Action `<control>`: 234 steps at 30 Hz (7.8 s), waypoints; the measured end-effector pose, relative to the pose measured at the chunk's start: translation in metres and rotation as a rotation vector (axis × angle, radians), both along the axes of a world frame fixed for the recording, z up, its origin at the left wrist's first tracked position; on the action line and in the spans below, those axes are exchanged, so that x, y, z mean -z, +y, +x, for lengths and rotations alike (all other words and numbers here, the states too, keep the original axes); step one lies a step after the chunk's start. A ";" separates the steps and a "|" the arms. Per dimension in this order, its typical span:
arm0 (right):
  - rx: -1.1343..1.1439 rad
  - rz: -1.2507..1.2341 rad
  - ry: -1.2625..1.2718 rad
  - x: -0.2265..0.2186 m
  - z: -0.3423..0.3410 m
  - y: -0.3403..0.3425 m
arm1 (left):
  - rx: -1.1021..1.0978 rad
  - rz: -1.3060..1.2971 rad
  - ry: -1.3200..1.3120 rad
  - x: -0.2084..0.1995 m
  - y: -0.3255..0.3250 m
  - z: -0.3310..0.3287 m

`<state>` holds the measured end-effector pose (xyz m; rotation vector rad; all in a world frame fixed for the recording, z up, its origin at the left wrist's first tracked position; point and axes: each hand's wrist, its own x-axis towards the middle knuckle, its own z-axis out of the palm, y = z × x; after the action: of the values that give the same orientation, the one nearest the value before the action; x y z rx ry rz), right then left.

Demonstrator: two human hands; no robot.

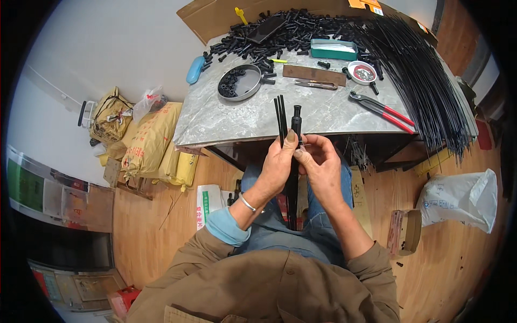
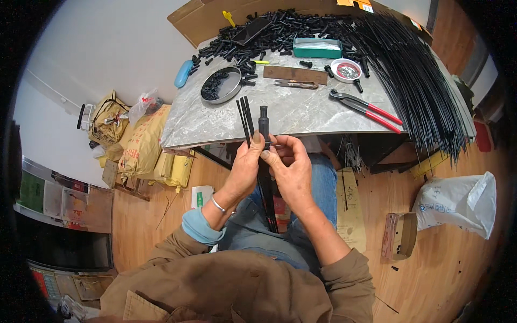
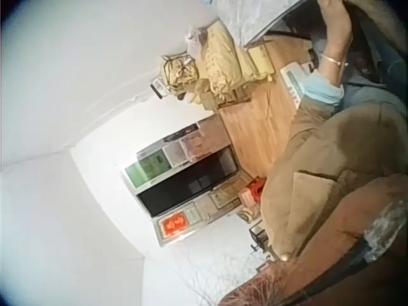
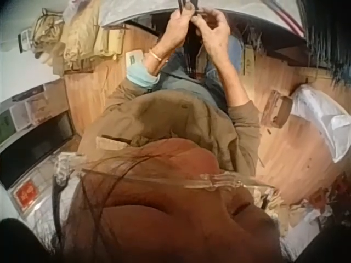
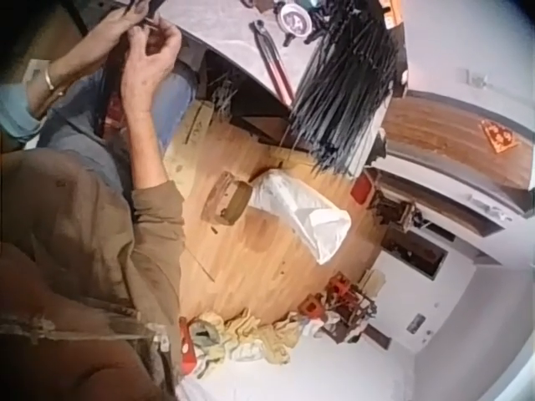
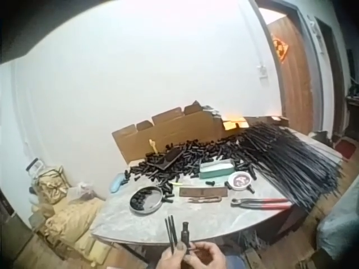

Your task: Assembling plastic components by attaching clips to bundles of rods.

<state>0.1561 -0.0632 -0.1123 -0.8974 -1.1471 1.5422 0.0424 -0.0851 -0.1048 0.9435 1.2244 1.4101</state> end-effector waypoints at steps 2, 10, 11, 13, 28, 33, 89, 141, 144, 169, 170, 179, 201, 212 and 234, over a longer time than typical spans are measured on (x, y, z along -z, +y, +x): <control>-0.001 0.088 -0.073 -0.008 0.005 -0.002 | -0.071 0.026 0.043 0.000 -0.003 0.001; -0.089 0.029 0.059 0.001 0.013 -0.003 | -0.099 0.093 -0.011 -0.005 -0.009 0.018; -0.065 0.024 0.112 0.001 0.012 -0.007 | -0.098 0.092 -0.011 -0.006 -0.009 0.020; -0.045 0.019 0.167 0.000 0.011 -0.015 | -0.133 0.114 0.067 -0.008 -0.010 0.021; -0.195 0.371 -0.291 -0.007 0.041 0.015 | -0.104 0.113 0.024 -0.004 -0.014 0.025; 0.194 0.638 -0.661 -0.017 0.078 0.072 | 0.009 0.170 -0.006 -0.005 -0.017 0.020; -0.611 0.592 -0.888 -0.019 0.135 0.003 | -0.039 0.106 0.001 0.004 -0.012 0.020; -0.702 -0.839 0.107 -0.029 0.081 -0.070 | 0.063 0.114 -0.125 0.008 -0.015 0.009; -0.761 -0.874 -0.086 -0.048 0.095 -0.043 | 0.127 0.091 -0.198 0.006 -0.018 0.002; -0.142 0.979 -1.302 -0.077 0.109 0.021 | 0.155 -0.014 -0.208 0.007 -0.005 0.002; -0.154 1.015 -1.265 -0.079 0.108 0.024 | 0.162 -0.020 -0.203 0.006 -0.005 0.004; -0.278 0.858 -0.904 -0.003 0.130 0.032 | 0.440 -0.085 -0.391 -0.002 -0.012 -0.001; 0.002 0.954 -1.277 -0.053 0.101 -0.008 | -0.089 0.042 0.063 0.013 -0.002 0.008; -0.720 -0.524 -0.068 -0.022 0.116 -0.016 | 0.056 -0.018 -0.115 -0.005 -0.009 0.008; -0.498 0.478 -0.633 -0.039 0.126 -0.012 | 0.077 0.083 -0.207 -0.001 -0.017 0.002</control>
<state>0.2816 -0.0749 -0.0732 -0.8201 -2.2203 1.2752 0.0448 -0.1020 -0.1042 0.8676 0.9723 1.4672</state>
